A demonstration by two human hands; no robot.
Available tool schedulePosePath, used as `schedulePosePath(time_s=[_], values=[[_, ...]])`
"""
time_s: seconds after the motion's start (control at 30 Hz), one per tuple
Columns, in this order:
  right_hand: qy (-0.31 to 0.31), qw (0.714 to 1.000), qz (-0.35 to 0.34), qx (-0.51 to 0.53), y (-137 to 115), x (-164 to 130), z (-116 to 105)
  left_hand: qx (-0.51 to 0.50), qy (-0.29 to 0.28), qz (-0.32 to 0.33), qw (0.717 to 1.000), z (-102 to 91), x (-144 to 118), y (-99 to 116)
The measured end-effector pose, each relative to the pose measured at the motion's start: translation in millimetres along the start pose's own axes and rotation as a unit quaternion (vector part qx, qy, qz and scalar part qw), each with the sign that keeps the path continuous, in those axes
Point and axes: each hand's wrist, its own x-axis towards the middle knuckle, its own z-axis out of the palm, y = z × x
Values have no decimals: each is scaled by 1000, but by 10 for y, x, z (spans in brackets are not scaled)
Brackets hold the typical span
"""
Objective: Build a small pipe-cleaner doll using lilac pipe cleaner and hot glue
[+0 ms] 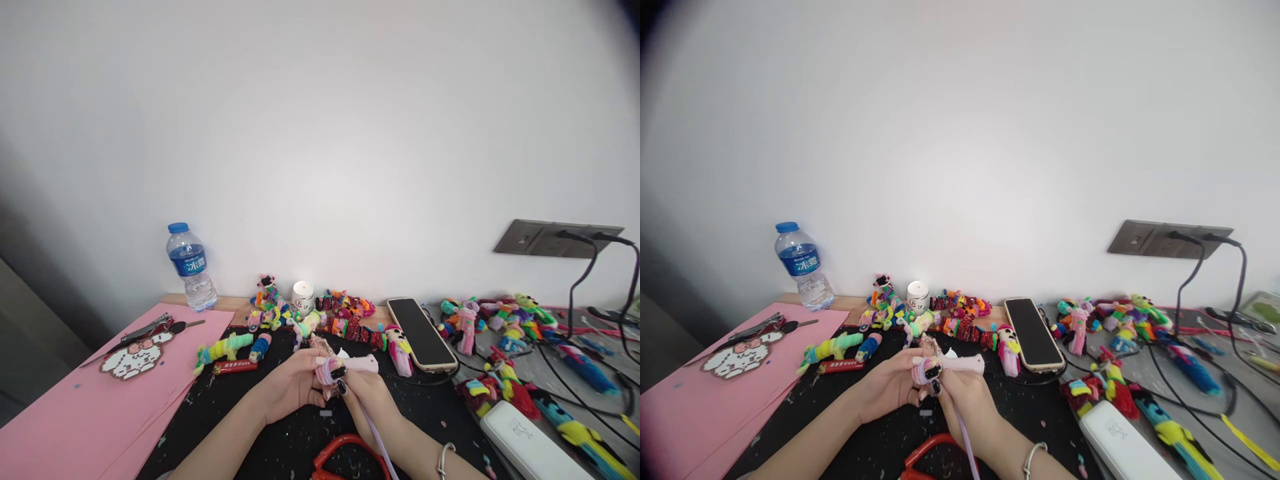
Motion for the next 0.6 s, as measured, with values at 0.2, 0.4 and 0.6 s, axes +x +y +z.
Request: schedulePosePath(time_s=[0.2, 0.4, 0.6], values=[[14, 1000, 3, -10, -11, 3, -15, -7, 8, 7, 1000, 11, 8, 3], [-11, 999, -12, 48, -163, 77, -179, 19, 11, 17, 1000, 24, 11, -2], [20, 998, -37, 46, -170, 71, -186, 36, 19, 4, 999, 32, 4, -8]])
